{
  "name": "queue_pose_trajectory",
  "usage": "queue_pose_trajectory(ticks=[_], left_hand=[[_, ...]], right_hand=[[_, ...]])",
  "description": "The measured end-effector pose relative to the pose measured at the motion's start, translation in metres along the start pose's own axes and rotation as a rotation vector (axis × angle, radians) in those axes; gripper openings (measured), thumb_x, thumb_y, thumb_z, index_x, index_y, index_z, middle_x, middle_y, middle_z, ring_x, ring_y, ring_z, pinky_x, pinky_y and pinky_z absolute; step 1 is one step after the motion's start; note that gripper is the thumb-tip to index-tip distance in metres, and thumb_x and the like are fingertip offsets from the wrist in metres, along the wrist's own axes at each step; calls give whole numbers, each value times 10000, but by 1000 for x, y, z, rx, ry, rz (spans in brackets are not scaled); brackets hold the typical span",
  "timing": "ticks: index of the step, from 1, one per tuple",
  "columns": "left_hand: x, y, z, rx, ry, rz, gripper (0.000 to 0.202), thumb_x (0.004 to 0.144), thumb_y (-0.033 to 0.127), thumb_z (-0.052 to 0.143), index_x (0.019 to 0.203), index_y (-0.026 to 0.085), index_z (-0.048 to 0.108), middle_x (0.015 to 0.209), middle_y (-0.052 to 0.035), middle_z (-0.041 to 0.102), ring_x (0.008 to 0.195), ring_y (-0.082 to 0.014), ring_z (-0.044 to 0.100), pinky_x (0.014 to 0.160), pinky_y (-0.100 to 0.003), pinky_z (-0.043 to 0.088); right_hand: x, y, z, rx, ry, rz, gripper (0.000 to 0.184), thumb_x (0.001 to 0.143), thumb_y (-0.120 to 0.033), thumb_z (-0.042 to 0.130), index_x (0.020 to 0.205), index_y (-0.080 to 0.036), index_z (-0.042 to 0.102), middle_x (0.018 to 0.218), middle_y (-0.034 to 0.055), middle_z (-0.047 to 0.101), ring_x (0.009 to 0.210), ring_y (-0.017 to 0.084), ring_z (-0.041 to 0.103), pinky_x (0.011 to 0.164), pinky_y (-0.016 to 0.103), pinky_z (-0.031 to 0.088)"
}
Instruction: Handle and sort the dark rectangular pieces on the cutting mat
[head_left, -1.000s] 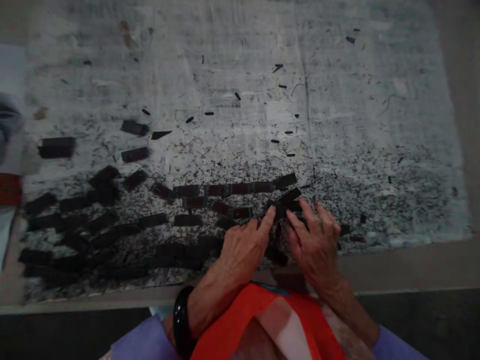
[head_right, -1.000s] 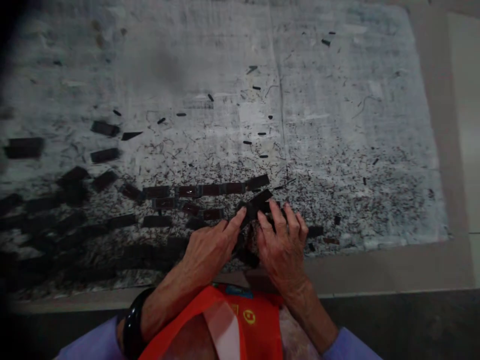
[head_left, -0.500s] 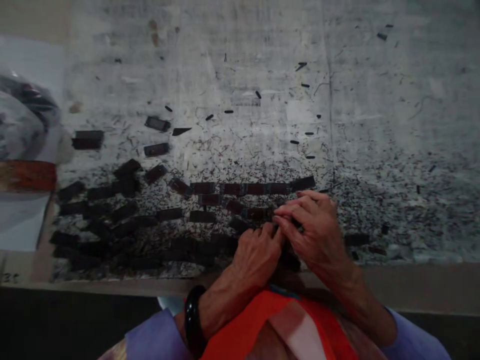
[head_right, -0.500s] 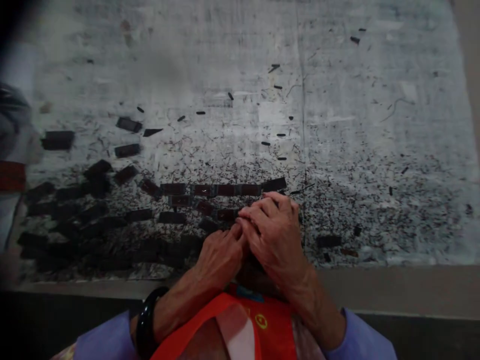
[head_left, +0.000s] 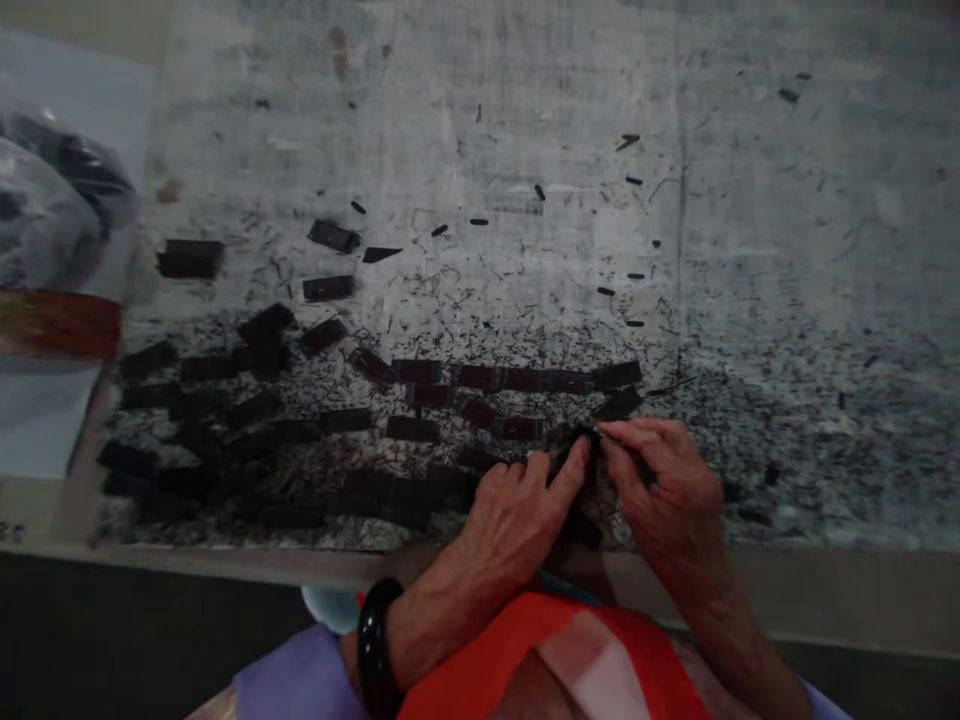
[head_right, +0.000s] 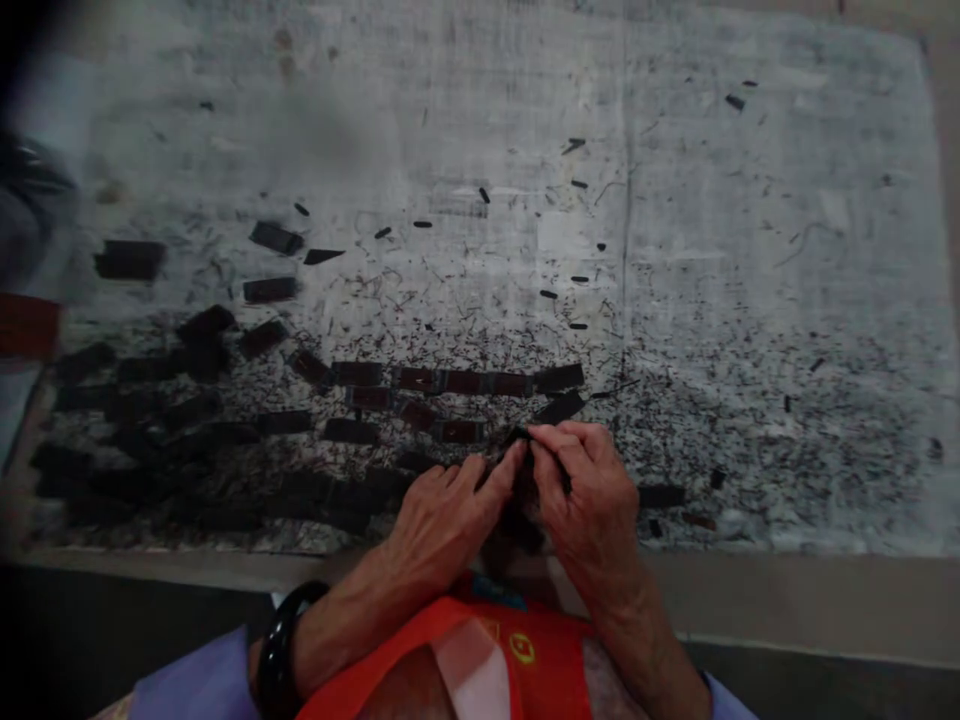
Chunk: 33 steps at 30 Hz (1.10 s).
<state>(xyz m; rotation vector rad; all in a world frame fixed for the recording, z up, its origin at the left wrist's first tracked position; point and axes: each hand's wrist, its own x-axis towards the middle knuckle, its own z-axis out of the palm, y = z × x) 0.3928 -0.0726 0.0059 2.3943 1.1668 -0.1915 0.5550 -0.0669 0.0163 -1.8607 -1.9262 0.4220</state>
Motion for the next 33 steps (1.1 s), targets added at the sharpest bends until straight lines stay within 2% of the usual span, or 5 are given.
queue_pose_trajectory(ticks=[12, 18, 22, 25, 33], left_hand=[[5, -4, 0, -92, 28, -3, 473, 920, 198, 408, 1384, 205, 317, 876, -45, 632, 665, -184, 620, 594, -302, 483], [-6, -19, -5, -909, 349, 33, 321, 928, 214, 403, 1220, 180, 533, 1076, -89, 658, 953, -172, 616, 827, -293, 487], [-14, -24, -7, -1575, 469, -282, 250, 906, 296, 481, 985, 175, 685, 548, 28, 534, 495, -86, 469, 481, -184, 381], [-15, -25, -7, -1809, 549, -373, 300, 921, 375, 434, 912, 211, 685, 448, 80, 349, 375, -60, 258, 377, -169, 227], [-19, -23, -18, -2013, 603, -379, 343, 861, 512, 484, 806, 237, 682, 380, 87, 319, 336, -59, 224, 385, -167, 260]], right_hand=[[-11, 16, 13, -88, -159, 1, 173, 885, -237, 472, 918, -197, 637, 861, 67, 613, 825, 207, 565, 723, 327, 464], [-8, 14, 8, -78, -152, -2, 155, 878, -265, 495, 879, -209, 640, 867, 63, 620, 848, 214, 564, 734, 335, 455], [-6, 8, 0, -65, -66, 74, 134, 858, -263, 531, 872, -197, 647, 819, 51, 590, 779, 185, 573, 693, 299, 460], [-4, -2, -7, 15, -44, 137, 123, 849, -254, 542, 872, -195, 647, 771, 31, 601, 709, 160, 579, 655, 271, 454], [2, -45, 1, 659, -602, 451, 160, 842, -295, 546, 876, -223, 685, 833, -10, 703, 764, 146, 629, 678, 232, 455]])
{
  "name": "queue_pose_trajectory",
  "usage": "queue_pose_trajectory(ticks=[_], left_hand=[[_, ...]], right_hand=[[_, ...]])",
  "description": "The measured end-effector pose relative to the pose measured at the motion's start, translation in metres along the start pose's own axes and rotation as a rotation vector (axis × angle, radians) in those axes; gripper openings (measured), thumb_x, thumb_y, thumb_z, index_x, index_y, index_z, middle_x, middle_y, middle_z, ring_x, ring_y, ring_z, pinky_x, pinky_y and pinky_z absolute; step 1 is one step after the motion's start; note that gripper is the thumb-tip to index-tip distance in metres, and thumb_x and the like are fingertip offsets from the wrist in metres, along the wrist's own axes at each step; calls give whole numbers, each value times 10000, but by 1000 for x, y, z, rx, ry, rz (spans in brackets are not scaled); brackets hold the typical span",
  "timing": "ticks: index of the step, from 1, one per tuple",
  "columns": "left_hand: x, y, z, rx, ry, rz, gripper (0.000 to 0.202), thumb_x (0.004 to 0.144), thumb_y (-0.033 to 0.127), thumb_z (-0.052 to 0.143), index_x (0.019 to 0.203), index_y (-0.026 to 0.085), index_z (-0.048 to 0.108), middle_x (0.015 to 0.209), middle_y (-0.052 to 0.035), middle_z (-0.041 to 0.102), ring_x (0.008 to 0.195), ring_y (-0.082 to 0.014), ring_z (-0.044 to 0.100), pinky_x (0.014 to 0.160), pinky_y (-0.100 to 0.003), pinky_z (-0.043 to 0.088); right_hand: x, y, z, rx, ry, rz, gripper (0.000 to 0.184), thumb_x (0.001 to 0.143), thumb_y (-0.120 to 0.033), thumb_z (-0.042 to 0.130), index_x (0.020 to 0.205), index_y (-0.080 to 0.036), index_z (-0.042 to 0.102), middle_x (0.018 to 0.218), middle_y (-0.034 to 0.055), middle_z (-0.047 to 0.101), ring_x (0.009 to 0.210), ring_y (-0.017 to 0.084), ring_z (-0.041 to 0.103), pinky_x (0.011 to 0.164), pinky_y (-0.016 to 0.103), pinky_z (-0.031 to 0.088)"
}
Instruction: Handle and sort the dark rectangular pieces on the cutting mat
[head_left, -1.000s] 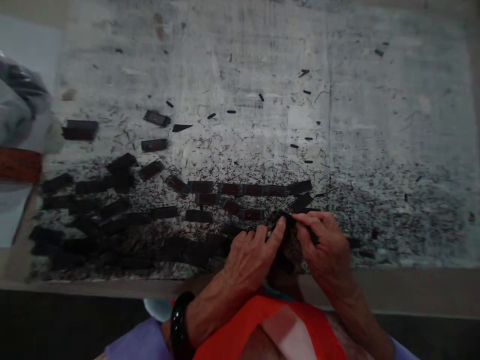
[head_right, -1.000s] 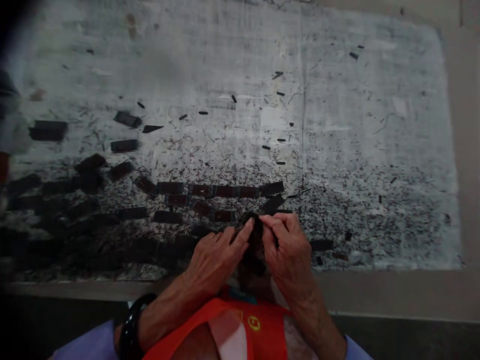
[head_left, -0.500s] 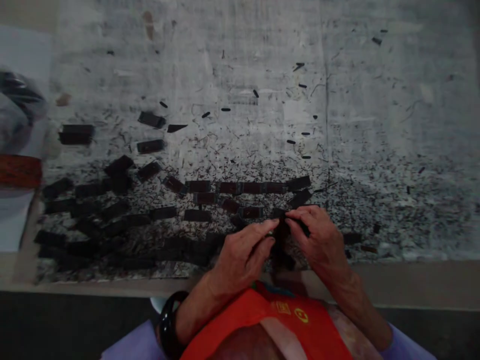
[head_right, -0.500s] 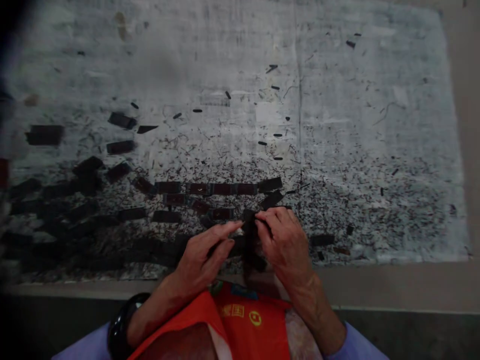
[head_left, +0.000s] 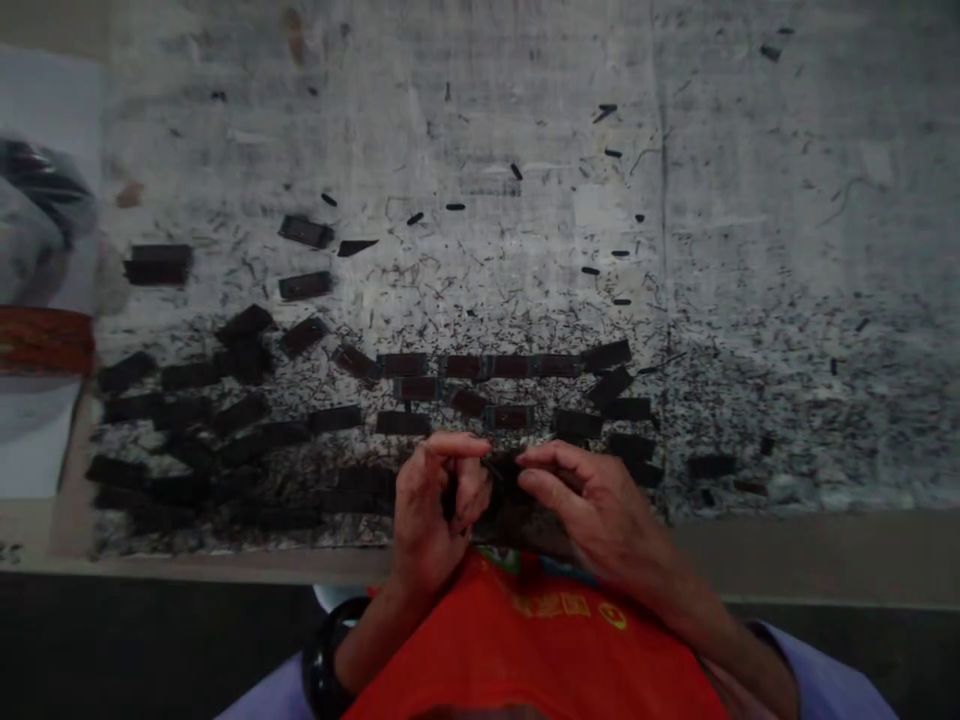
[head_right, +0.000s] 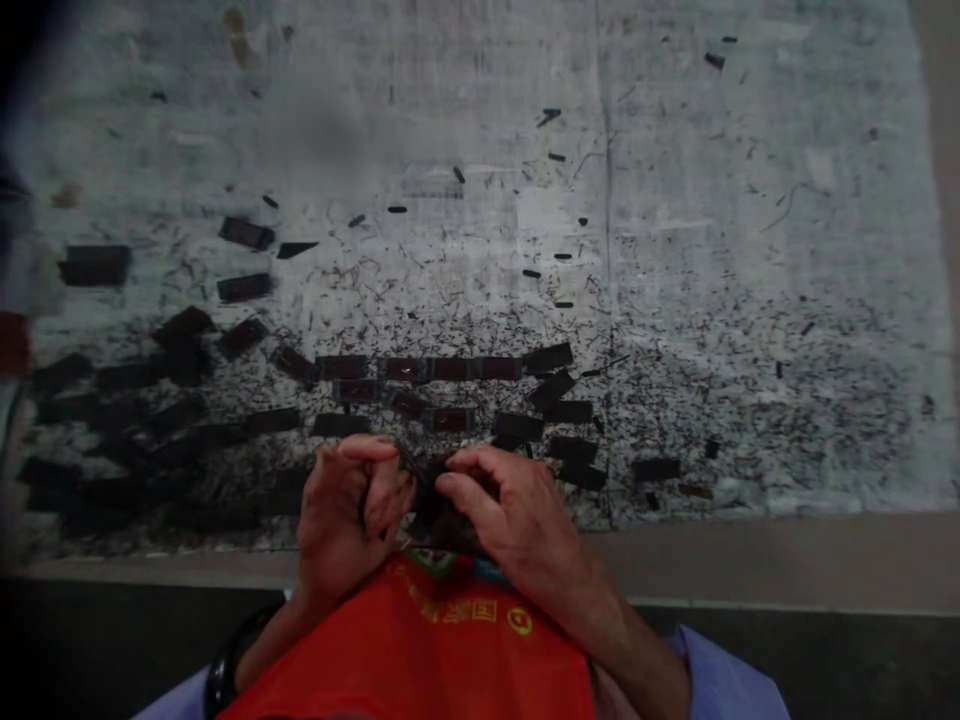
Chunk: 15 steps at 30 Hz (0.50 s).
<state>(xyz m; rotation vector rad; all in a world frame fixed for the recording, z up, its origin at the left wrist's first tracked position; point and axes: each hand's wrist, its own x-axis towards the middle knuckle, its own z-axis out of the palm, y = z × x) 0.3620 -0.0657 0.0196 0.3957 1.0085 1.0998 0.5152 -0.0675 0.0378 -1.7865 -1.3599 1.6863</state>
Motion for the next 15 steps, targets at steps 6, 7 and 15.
queue_pose_trajectory(ticks=[6, 7, 15], left_hand=[[-5, -2, 1, -3, -41, -37, 373, 827, 532, 528, 779, 199, 688, 376, 73, 365, 337, -66, 260, 367, -171, 259], [-5, -3, 2, -2, -41, -40, 370, 829, 527, 530, 782, 196, 687, 379, 72, 368, 341, -67, 260, 368, -171, 258], [-2, 1, 11, -167, -67, -105, 349, 840, 506, 522, 770, 211, 695, 351, 82, 327, 317, -55, 217, 390, -166, 295]], right_hand=[[3, 2, 15, 416, -149, 160, 243, 773, -313, 627, 969, -179, 676, 867, 26, 701, 779, 170, 635, 691, 280, 493], [2, 4, 15, 457, -156, 169, 259, 758, -305, 645, 980, -174, 673, 869, 27, 699, 775, 169, 635, 695, 285, 496], [2, 16, 9, 359, -86, 152, 223, 779, -241, 578, 960, -180, 694, 880, 28, 709, 792, 165, 634, 700, 284, 483]])
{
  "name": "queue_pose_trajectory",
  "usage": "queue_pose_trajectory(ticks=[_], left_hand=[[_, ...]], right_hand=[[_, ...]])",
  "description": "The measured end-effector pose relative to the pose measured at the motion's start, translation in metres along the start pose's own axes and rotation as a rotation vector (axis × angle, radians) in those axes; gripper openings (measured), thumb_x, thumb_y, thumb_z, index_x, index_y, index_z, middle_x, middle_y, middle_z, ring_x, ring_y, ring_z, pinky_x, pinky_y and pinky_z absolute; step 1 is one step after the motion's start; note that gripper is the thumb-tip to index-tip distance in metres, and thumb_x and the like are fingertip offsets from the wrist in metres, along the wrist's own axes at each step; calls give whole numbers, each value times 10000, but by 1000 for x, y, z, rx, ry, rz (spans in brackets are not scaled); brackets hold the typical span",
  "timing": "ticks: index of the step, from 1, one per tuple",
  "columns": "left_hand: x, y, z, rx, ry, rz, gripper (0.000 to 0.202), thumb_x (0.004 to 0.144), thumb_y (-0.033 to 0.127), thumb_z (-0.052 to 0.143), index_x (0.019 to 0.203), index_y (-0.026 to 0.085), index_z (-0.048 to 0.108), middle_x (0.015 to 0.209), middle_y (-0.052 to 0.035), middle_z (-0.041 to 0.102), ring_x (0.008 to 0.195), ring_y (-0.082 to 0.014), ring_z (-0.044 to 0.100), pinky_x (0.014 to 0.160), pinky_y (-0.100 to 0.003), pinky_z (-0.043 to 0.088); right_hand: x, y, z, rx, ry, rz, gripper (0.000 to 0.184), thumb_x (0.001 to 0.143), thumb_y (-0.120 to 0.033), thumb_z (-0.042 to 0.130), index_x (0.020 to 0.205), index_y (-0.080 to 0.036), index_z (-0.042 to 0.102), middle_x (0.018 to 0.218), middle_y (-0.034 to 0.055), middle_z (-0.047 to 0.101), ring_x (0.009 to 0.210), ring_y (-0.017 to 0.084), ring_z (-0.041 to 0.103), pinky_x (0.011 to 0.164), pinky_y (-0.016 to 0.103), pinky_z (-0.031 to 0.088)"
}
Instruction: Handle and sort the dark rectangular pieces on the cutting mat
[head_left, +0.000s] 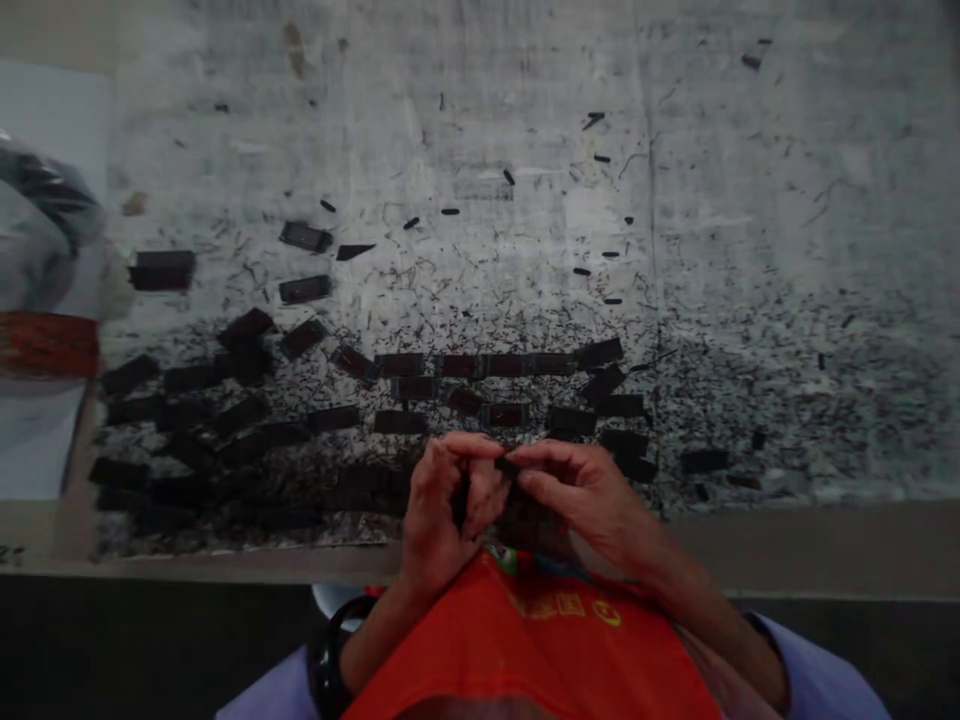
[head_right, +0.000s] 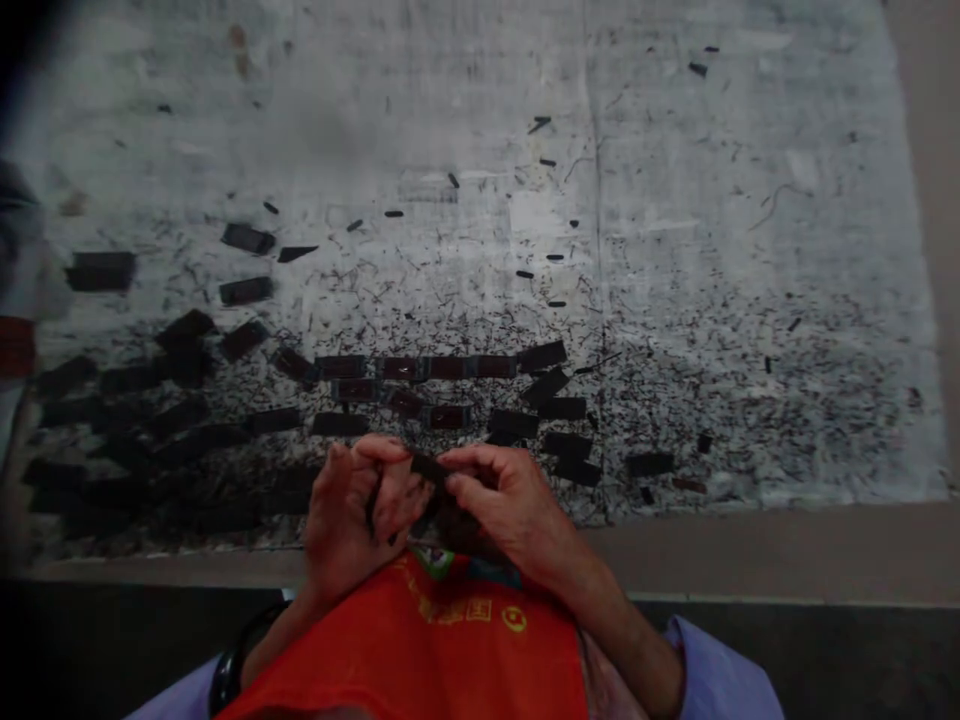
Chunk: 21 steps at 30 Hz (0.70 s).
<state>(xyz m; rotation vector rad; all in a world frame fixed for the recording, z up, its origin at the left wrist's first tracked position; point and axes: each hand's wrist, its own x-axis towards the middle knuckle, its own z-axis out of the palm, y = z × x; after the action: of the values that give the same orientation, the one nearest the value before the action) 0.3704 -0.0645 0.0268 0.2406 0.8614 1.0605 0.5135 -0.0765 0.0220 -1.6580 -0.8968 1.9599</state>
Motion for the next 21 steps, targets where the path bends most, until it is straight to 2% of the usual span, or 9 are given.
queue_pose_trajectory(ticks=[3, 7, 11, 15, 18, 19, 21], left_hand=[[2, 11, 3, -105, 30, -91, 331, 860, 472, 510, 753, 206, 676, 376, 86, 336, 316, -47, 207, 413, -162, 335], [5, 25, 4, -391, 127, -155, 382, 942, 427, 354, 792, 191, 615, 426, 113, 300, 309, -39, 106, 420, -153, 361], [8, 33, 7, -566, 128, -162, 413, 977, 367, 267, 800, 170, 583, 421, 122, 249, 294, -49, 67, 337, -157, 264], [2, 40, 19, -657, 116, -194, 439, 983, 345, 243, 782, 157, 586, 399, 124, 236, 291, -43, 49, 306, -165, 196], [-13, 47, 29, -551, 89, -257, 375, 959, 368, 333, 762, 208, 609, 379, 116, 289, 278, -37, 47, 288, -157, 190], [-19, 48, 30, -438, 83, -271, 357, 946, 390, 362, 754, 236, 620, 382, 105, 339, 265, -36, 99, 287, -158, 221], [-32, 48, 29, -93, 78, -265, 316, 914, 442, 421, 764, 272, 641, 490, 52, 513, 325, -62, 357, 339, -178, 347]], right_hand=[[1, 1, -4, -120, 89, -53, 216, 775, -224, 547, 924, -183, 698, 884, 26, 709, 804, 169, 626, 702, 284, 475], [-2, 2, -9, -175, 148, -64, 223, 781, -248, 524, 915, -192, 693, 855, 20, 702, 734, 157, 615, 624, 256, 464], [-5, 4, -14, -156, 170, -28, 245, 785, -315, 530, 919, -186, 689, 805, 24, 685, 620, 135, 580, 503, 221, 417], [-7, 4, -16, -187, 168, -15, 281, 783, -367, 532, 932, -185, 685, 811, 32, 678, 581, 130, 561, 478, 224, 405], [-10, 5, -18, -236, 155, -19, 292, 783, -387, 531, 935, -193, 687, 831, 47, 685, 659, 166, 600, 496, 234, 430], [-12, 5, -19, -243, 150, -18, 292, 783, -393, 533, 936, -199, 690, 856, 53, 690, 693, 178, 612, 514, 241, 446], [-15, 5, -21, -248, 162, -17, 287, 782, -405, 544, 929, -211, 696, 919, 62, 697, 748, 196, 628, 579, 265, 483]])
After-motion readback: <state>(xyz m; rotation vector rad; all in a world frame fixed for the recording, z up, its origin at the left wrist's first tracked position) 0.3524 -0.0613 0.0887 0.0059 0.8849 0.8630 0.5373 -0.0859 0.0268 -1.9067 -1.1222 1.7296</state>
